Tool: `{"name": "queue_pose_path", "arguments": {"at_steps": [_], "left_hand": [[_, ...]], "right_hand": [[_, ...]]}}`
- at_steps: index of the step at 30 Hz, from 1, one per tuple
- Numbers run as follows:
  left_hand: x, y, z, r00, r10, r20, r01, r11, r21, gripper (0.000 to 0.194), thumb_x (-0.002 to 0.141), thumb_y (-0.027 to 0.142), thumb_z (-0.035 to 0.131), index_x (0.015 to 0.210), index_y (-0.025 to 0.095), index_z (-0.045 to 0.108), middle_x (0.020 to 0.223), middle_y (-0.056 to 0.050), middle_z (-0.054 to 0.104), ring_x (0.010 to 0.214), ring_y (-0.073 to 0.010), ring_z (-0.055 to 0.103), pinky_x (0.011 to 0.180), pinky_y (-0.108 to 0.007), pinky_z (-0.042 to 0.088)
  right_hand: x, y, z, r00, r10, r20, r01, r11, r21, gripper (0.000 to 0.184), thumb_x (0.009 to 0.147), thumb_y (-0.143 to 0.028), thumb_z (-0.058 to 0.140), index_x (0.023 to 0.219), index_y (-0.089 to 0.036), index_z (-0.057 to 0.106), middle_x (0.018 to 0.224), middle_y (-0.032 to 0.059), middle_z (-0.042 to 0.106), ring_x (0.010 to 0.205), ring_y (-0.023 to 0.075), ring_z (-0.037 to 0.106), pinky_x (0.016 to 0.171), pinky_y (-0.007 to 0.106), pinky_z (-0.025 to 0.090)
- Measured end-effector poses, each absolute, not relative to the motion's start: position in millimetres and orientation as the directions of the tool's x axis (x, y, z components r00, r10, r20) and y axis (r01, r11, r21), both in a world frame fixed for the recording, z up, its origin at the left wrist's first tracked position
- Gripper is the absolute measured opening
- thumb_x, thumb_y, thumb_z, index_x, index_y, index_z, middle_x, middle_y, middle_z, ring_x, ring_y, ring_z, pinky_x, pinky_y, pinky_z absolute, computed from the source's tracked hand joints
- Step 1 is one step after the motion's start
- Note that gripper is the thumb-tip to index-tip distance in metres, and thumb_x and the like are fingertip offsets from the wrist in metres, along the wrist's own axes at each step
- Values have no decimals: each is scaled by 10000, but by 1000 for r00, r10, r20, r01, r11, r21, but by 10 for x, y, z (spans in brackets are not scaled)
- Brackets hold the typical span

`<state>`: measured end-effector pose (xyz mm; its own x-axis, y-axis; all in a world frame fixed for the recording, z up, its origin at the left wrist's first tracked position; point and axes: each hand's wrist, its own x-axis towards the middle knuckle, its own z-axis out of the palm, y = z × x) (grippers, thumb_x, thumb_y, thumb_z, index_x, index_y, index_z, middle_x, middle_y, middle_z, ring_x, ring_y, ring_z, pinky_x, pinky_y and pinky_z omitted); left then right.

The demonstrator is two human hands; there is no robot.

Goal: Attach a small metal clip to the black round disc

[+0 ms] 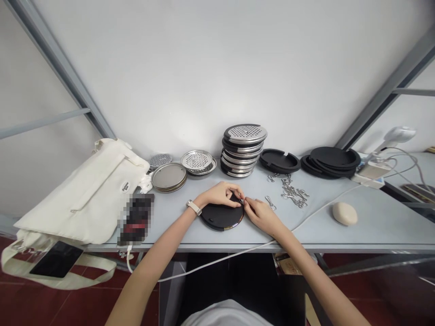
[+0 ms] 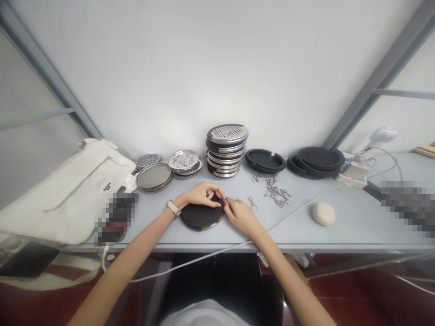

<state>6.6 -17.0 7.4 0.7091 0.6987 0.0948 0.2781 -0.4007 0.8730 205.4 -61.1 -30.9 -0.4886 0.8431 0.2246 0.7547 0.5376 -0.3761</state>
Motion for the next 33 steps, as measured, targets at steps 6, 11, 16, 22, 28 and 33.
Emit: {"name": "queue_pose_path", "arguments": {"at_steps": [6,11,16,22,28,33], "left_hand": [[63,-179,100,718,689,103,256,-398,881,276,693,217,715,945,115,668,901,-43,675,546,-30,400,519,-171,316],[65,-185,110,710,700,84,277,-386,880,269,688,214,722,932,113,673,884,-44,673,543,-33,394,511,-170,312],[55,-184,108,714,694,91,276,-399,875,258,693,205,717,930,108,682,886,-47,670,542,-31,385,517,-169,317],[46,-165,84,717,688,113,274,-427,862,266,688,207,722,935,113,687,897,-45,671,543,-30,393,534,-174,325],[45,-165,85,716,691,98,289,-421,860,274,694,212,723,947,117,686,910,-49,674,546,-31,396,538,-173,327],[47,-163,82,717,691,87,298,-418,858,276,697,229,726,947,118,685,922,-52,675,537,-29,389,523,-174,316]], "right_hand": [[2057,-610,-299,-506,832,225,740,554,-382,314,975,-253,302,801,-193,557,700,52,650,667,195,585,636,274,347],[2060,-625,-275,-518,827,217,734,560,-383,308,971,-249,305,797,-194,553,698,47,645,655,188,573,632,267,342],[2063,-619,-273,-517,830,210,736,557,-385,285,961,-244,318,787,-194,538,697,41,634,659,184,565,633,260,338],[2068,-622,-281,-519,830,204,737,555,-385,283,961,-247,320,785,-199,537,692,36,631,674,186,569,643,258,337],[2070,-622,-276,-520,829,203,736,556,-385,282,959,-248,330,793,-195,551,695,42,634,667,186,569,634,259,337],[2074,-631,-270,-526,825,208,726,562,-396,302,968,-263,315,796,-197,553,700,44,636,665,186,575,635,259,342]]}}
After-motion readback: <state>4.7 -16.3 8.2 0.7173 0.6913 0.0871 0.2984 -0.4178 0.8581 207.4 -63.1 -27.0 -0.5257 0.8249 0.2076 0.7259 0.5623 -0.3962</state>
